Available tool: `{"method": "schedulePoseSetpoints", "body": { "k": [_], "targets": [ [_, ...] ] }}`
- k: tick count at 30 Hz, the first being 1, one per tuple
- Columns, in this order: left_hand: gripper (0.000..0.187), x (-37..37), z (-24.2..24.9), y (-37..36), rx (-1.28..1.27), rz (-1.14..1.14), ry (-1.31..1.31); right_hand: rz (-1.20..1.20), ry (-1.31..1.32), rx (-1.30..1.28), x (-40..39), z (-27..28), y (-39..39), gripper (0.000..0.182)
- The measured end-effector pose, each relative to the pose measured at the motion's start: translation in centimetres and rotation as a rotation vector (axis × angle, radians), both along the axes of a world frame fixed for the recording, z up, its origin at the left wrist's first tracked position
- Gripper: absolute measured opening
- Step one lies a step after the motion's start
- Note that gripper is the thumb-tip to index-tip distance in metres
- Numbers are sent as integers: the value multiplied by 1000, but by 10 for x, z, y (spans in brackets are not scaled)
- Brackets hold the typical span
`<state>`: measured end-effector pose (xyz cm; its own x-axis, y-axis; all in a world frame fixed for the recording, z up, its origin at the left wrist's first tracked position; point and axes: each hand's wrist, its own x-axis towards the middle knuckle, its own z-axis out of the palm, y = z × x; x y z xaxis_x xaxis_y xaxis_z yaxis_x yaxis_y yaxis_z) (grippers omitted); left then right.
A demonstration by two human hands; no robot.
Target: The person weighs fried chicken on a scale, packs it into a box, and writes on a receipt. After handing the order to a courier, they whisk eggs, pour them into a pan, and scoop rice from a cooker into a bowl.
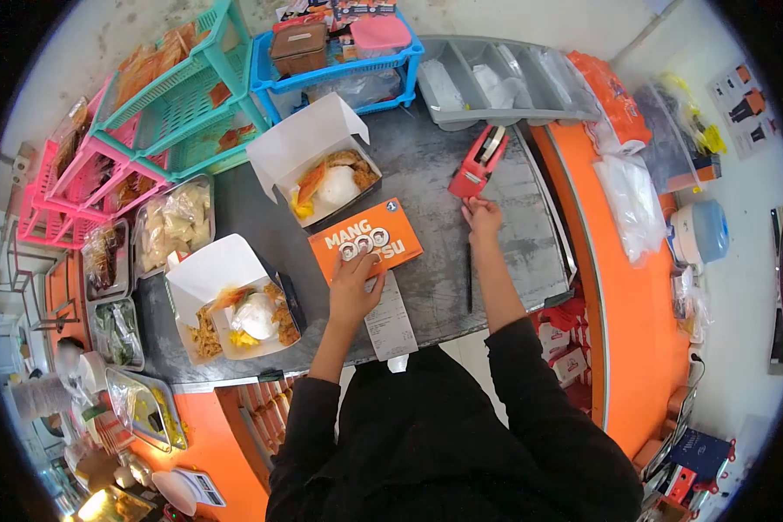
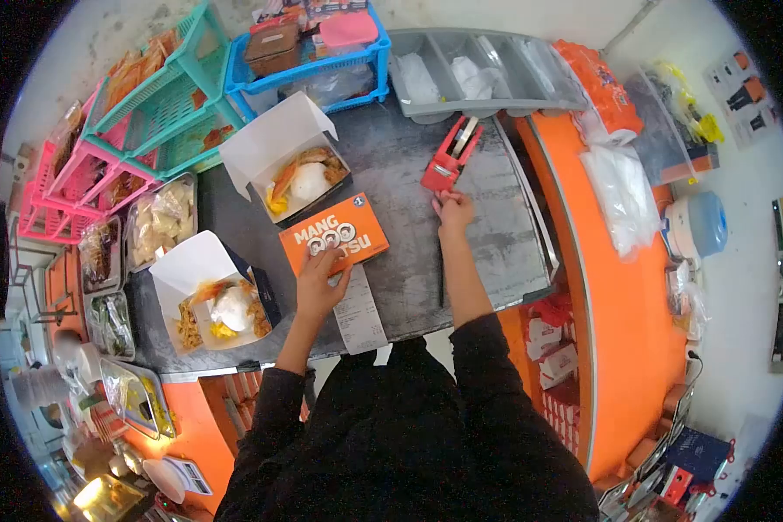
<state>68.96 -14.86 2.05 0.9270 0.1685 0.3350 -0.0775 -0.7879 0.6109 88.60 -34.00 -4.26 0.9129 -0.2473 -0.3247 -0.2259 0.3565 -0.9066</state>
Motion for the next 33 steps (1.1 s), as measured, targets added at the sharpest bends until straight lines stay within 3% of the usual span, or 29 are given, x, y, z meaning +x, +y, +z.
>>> {"method": "schedulePoseSetpoints", "body": {
  "k": [4, 6, 8, 12, 15, 17, 20, 22, 24, 25, 26, 27, 28, 29, 30, 32, 33],
  "targets": [
    [24, 4, -2, 2, -14, 10, -59, 14, -35, -153, -22, 41, 8, 8],
    [24, 0, -3, 2, -6, 8, -63, 206, -93, -293, -59, 70, 8, 13],
    [26, 1, -1, 0, 12, 32, -64, 412, 19, -283, -103, 83, 20, 17],
    [30, -2, -9, 0, 49, 36, -80, 648, 68, -225, -154, 83, 51, 16],
    [31, -3, -12, 2, 134, 6, -50, 630, -29, -411, -156, 55, 62, 15],
    [35, -4, -9, 5, 360, -93, -32, 571, -48, -379, -154, 41, 65, 15],
    [41, -2, 1, 4, 332, -94, 40, 634, -74, -562, -145, 30, 55, 20],
    [43, -2, 6, 3, 289, -94, 107, 828, -162, -1036, -134, 39, 39, 25],
    [45, -1, 14, 5, 252, -81, 160, 879, -254, -1190, -119, 42, 15, 24],
    [42, -4, 18, 8, 88, -29, 172, 928, -342, -1342, -110, 43, 8, 24],
    [40, -2, 22, 14, -74, 24, 177, 931, -365, -1338, -96, 54, 8, 24],
    [40, 6, 21, 20, -67, 36, 167, 788, -384, -1289, -80, 73, 12, 23],
    [37, 18, 16, 26, -245, 371, -47, 648, -401, -1233, -62, 85, 19, 24],
    [36, 29, 9, 33, -424, 701, -264, 665, -546, -1160, -39, 86, 35, 26],
    [33, 42, -5, 46, -398, 820, -161, 682, -684, -1082, -16, 84, 57, 29],
    [33, 62, -8, 79, -369, 952, -72, 709, -780, -1160, 16, 63, 105, 36],
    [32, 67, -1, 97, -322, 770, 272, 926, -615, -1208, 26, 63, 124, 39]
  ]
}}
